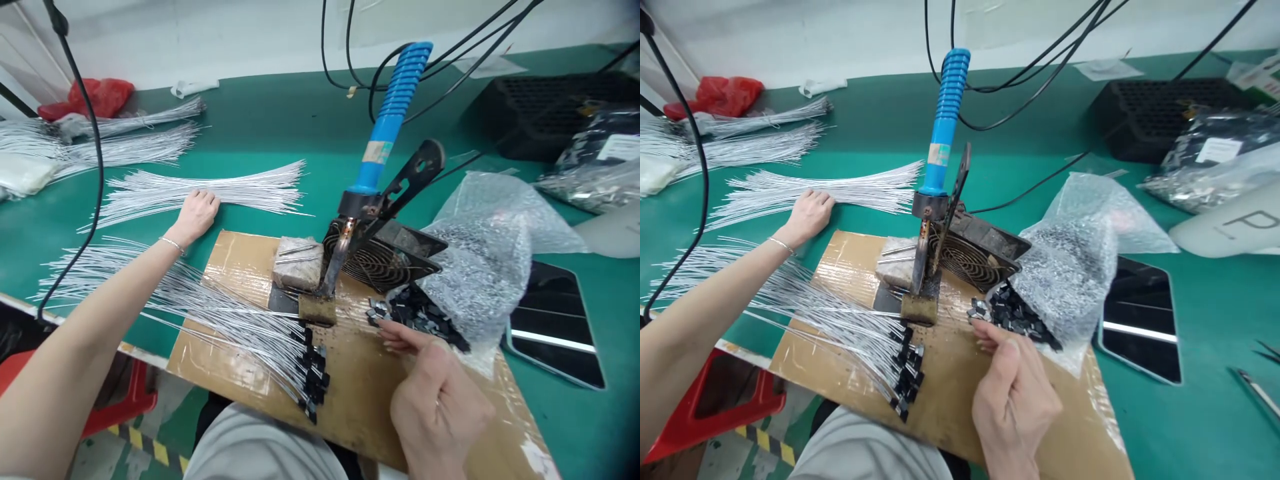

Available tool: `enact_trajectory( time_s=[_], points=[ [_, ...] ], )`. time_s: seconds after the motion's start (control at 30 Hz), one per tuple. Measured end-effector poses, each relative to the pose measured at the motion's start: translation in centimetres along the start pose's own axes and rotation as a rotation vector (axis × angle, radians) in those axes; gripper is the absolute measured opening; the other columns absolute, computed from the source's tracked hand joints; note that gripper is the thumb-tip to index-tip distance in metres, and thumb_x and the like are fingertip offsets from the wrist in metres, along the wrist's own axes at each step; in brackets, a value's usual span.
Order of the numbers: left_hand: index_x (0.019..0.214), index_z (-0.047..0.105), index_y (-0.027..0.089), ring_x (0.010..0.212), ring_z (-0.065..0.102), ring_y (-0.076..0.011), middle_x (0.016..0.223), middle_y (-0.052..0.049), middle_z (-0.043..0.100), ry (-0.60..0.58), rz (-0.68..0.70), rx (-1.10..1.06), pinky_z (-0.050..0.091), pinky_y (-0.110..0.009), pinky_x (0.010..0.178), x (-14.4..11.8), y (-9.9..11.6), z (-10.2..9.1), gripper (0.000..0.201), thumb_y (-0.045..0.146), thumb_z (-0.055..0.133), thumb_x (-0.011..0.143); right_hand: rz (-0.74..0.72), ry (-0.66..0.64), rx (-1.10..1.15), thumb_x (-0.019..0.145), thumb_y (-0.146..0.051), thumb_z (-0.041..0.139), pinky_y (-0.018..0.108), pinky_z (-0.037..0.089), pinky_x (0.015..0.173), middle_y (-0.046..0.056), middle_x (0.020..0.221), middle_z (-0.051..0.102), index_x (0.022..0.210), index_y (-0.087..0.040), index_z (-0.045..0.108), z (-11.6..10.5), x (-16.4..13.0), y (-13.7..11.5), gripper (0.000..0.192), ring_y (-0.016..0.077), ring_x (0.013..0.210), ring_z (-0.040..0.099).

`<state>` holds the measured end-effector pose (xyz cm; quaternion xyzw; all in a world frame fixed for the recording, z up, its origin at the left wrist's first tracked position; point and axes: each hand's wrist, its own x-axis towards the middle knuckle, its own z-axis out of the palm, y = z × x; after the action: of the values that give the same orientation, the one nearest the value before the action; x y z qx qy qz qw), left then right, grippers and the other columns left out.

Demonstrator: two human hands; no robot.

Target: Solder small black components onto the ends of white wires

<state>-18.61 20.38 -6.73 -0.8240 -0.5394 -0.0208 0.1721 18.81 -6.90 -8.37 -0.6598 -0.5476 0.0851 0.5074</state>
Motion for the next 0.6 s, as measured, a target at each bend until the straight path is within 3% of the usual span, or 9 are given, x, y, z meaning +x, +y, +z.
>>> enact_trajectory(
  time_s=[0.27, 0.33, 0.43, 0.6],
  points=[
    [0.115, 0.069, 0.015, 0.101, 0.070, -0.0237, 0.112, -0.008, 0.072, 0.141, -0.040, -0.002, 0.057, -0.047, 0.093, -1.5, -1.8, -1.6, 0.024, 0.035, 0.063, 0.103, 0.013, -0.010, -0.010, 0.113, -0.037, 0.035, 0.033, 0.053, 0.071, 0.012, 0.088, 0.079, 0.093, -0.010, 0.078, 0.0, 0.5, -0.5, 0.054, 0.0192, 0.073, 0.070],
    [0.106, 0.071, 0.016, 0.096, 0.070, -0.0257, 0.103, -0.009, 0.073, 0.166, -0.044, -0.025, 0.054, -0.048, 0.093, -2.0, -1.8, -2.3, 0.018, 0.027, 0.056, 0.104, 0.026, -0.027, -0.005, 0.112, -0.038, 0.036, 0.034, 0.053, 0.072, 0.012, 0.088, 0.079, 0.093, -0.011, 0.078, -0.1, 0.5, -0.5, 0.053, 0.0204, 0.074, 0.071],
    [0.096, 0.072, 0.019, 0.094, 0.070, -0.0315, 0.097, -0.015, 0.075, 0.196, -0.044, -0.060, 0.050, -0.051, 0.091, -2.5, -1.5, -3.1, 0.025, 0.015, 0.047, 0.099, 0.038, -0.037, 0.012, 0.112, -0.040, 0.038, 0.036, 0.054, 0.073, 0.011, 0.089, 0.079, 0.093, -0.013, 0.078, -0.1, 0.4, -0.3, 0.052, 0.0214, 0.074, 0.071],
    [0.094, 0.071, 0.022, 0.093, 0.070, -0.0320, 0.098, -0.015, 0.077, 0.269, -0.045, -0.096, 0.050, -0.051, 0.089, -3.4, -1.0, -4.6, 0.025, 0.015, 0.047, 0.097, 0.059, -0.048, 0.022, 0.111, -0.043, 0.037, 0.036, 0.052, 0.073, 0.012, 0.088, 0.078, 0.094, -0.013, 0.079, -0.2, 0.1, 0.2, 0.055, 0.0216, 0.074, 0.069]
  ],
)
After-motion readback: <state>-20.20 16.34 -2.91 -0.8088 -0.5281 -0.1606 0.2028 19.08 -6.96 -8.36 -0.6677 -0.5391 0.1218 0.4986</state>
